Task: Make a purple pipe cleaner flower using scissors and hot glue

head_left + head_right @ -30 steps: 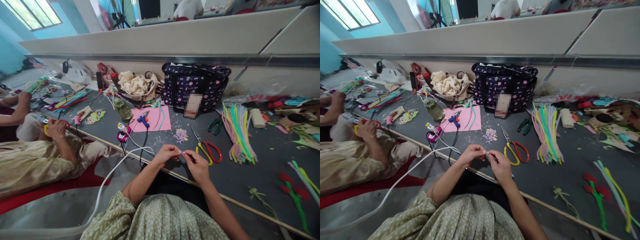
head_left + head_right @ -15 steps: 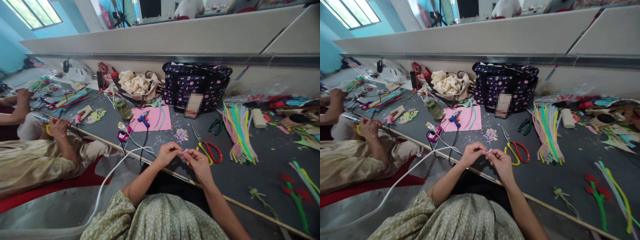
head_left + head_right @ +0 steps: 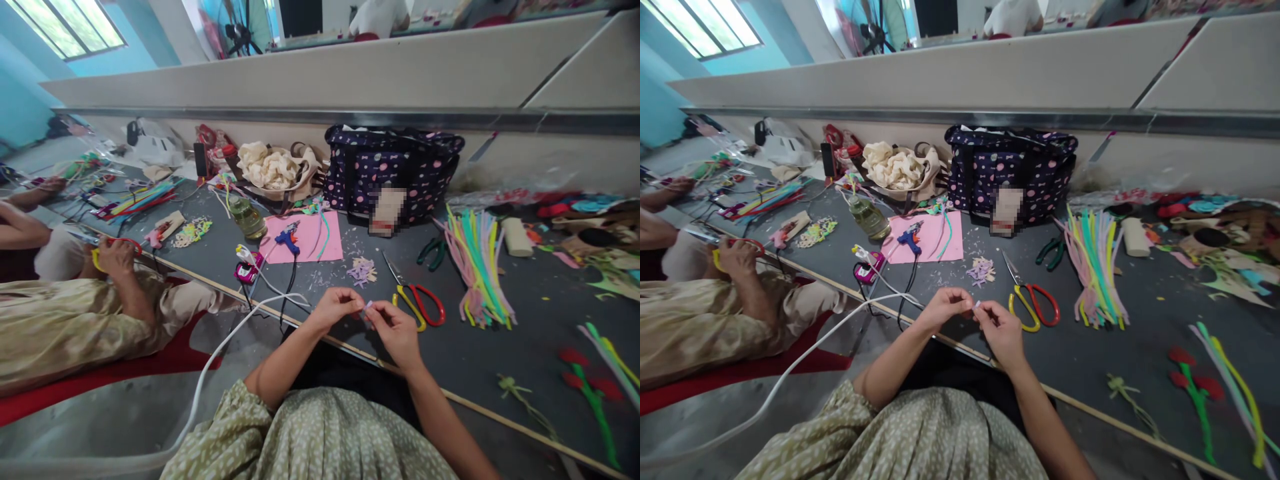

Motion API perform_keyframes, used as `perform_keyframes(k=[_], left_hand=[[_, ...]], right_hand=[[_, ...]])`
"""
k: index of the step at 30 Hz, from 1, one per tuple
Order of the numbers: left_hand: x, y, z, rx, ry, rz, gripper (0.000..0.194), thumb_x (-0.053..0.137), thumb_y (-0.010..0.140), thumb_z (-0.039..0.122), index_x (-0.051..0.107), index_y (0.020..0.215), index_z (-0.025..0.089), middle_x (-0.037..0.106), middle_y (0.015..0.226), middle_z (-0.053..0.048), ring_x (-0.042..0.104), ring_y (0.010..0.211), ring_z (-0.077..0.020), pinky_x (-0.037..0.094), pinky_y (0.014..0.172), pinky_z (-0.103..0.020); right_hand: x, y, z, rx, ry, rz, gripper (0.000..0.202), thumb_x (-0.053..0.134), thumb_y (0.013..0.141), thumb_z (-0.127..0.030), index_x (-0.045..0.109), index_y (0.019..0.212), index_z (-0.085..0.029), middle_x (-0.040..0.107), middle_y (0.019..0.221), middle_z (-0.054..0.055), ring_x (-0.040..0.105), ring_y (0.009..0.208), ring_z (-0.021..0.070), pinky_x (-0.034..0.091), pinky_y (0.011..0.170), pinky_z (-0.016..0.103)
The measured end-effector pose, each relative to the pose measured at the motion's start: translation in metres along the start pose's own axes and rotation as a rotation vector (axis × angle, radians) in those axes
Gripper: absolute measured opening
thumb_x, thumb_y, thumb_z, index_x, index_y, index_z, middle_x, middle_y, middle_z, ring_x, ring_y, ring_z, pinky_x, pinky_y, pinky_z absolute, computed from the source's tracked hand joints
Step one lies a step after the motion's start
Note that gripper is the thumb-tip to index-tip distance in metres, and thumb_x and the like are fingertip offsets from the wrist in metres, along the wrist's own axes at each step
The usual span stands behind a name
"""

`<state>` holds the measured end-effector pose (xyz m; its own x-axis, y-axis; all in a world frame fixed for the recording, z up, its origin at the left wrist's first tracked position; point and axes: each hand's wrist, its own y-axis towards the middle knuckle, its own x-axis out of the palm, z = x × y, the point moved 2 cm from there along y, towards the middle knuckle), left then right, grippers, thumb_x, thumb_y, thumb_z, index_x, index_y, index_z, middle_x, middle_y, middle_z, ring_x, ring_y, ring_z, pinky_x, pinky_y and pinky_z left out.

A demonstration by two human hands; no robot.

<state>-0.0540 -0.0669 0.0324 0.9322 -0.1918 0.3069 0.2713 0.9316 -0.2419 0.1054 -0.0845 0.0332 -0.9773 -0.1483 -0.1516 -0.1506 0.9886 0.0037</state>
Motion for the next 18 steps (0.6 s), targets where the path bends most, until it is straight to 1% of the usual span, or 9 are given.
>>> perform_keyframes(k=[3,5,6,9,11,14,18], left_hand=[[-0.001,-0.001,0.001,0.078,0.068,0.025,0.039,0.079,0.065,0.045,0.069,0.080,0.010,0.064,0.071,-0.003,0.055,0.063,-0.0101,0.044,0.065,-0.023],[-0.001,-0.003,0.003,0.173,0.139,0.016,0.034,0.078,0.068,0.041,0.070,0.084,0.012,0.066,0.077,-0.004,0.057,0.070,-0.0116,0.044,0.069,-0.024],[0.000,-0.003,0.005,0.228,0.175,0.012,0.031,0.077,0.070,0.039,0.071,0.085,0.012,0.066,0.079,-0.005,0.058,0.073,-0.0126,0.045,0.071,-0.024],[0.000,-0.005,0.009,0.371,0.266,0.017,0.024,0.073,0.075,0.037,0.072,0.084,0.014,0.066,0.081,-0.006,0.059,0.078,-0.0142,0.045,0.073,-0.026],[0.001,-0.005,0.012,0.426,0.309,0.024,0.022,0.072,0.076,0.036,0.073,0.083,0.015,0.066,0.080,-0.006,0.060,0.076,-0.0139,0.045,0.071,-0.025],[0.001,-0.006,0.014,0.464,0.346,0.037,0.019,0.072,0.077,0.034,0.073,0.080,0.016,0.067,0.078,-0.006,0.061,0.074,-0.0133,0.046,0.068,-0.024],[-0.002,-0.005,0.012,0.488,0.382,0.051,0.019,0.071,0.078,0.035,0.074,0.079,0.016,0.068,0.077,-0.006,0.061,0.073,-0.0136,0.046,0.068,-0.024]], right_hand=[[0.001,0.004,0.002,0.246,0.280,-0.045,0.025,0.071,0.075,-0.042,0.063,0.076,-0.018,0.061,0.061,-0.001,0.045,0.046,0.0064,0.030,0.041,0.018],[0.002,0.007,0.000,0.357,0.429,-0.084,0.028,0.075,0.072,-0.042,0.060,0.072,-0.017,0.059,0.059,-0.002,0.042,0.043,0.0042,0.024,0.038,0.016],[0.002,0.007,-0.001,0.391,0.482,-0.107,0.029,0.076,0.071,-0.041,0.060,0.071,-0.017,0.059,0.059,-0.002,0.041,0.042,0.0034,0.023,0.038,0.016],[0.002,0.008,-0.004,0.449,0.580,-0.167,0.030,0.077,0.070,-0.038,0.058,0.068,-0.016,0.058,0.058,-0.002,0.040,0.041,0.0021,0.023,0.038,0.014],[0.003,0.008,-0.004,0.469,0.610,-0.184,0.030,0.078,0.070,-0.038,0.058,0.068,-0.016,0.058,0.058,-0.003,0.039,0.041,0.0016,0.022,0.037,0.014],[0.004,0.008,-0.003,0.472,0.631,-0.173,0.028,0.079,0.068,-0.037,0.060,0.071,-0.016,0.060,0.061,-0.002,0.041,0.043,0.0022,0.023,0.037,0.013],[0.005,0.008,-0.002,0.434,0.603,-0.100,0.029,0.082,0.064,-0.036,0.062,0.075,-0.018,0.063,0.063,-0.001,0.044,0.046,0.0039,0.025,0.037,0.014]])
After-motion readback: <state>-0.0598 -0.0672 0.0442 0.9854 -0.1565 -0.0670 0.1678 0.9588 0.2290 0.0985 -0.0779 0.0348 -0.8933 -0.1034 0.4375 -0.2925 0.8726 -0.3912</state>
